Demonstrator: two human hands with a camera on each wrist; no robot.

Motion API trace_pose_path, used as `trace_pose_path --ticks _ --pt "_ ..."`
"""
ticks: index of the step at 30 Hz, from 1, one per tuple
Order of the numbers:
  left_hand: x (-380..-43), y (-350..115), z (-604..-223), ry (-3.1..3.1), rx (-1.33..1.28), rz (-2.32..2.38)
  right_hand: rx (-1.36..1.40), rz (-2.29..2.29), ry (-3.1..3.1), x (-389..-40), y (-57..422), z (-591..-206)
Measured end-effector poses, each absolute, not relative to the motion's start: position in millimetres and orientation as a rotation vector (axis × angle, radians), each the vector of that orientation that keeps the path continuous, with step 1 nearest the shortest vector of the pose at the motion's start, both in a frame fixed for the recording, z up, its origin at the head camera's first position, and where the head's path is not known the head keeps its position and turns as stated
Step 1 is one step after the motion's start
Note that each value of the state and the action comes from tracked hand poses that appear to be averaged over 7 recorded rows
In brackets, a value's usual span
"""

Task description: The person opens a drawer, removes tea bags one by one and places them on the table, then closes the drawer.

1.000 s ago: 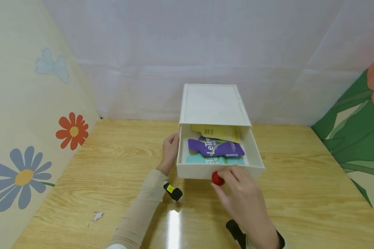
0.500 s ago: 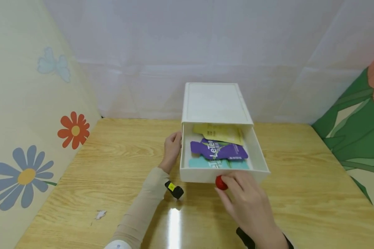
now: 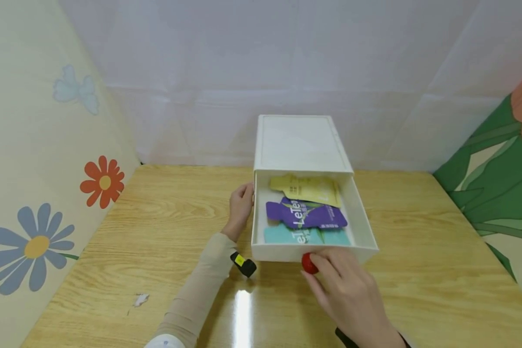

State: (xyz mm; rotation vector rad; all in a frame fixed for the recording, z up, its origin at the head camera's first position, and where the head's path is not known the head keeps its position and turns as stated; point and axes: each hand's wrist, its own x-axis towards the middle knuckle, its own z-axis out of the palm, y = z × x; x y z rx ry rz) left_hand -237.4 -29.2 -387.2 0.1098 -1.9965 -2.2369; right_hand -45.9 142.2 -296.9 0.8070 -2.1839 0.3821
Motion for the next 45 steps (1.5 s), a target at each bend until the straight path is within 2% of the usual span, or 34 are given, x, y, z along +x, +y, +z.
trace_pose_path --ticks 24,38,45 --pt "-243.5 -31.1 -384.7 -2.002 0.173 -2.205 0.923 0.465 -1.867 -52.5 139.9 -302.9" --pt "-245.2 -30.4 -386.9 -1.952 0.127 -2.286 0.988 0.694 -2.006 -60.3 191.3 -264.1" --pt "-246.2 -27.0 -390.0 -1.922 0.107 -2.319 1.031 0.559 -2.047 -87.9 210.8 -238.2"
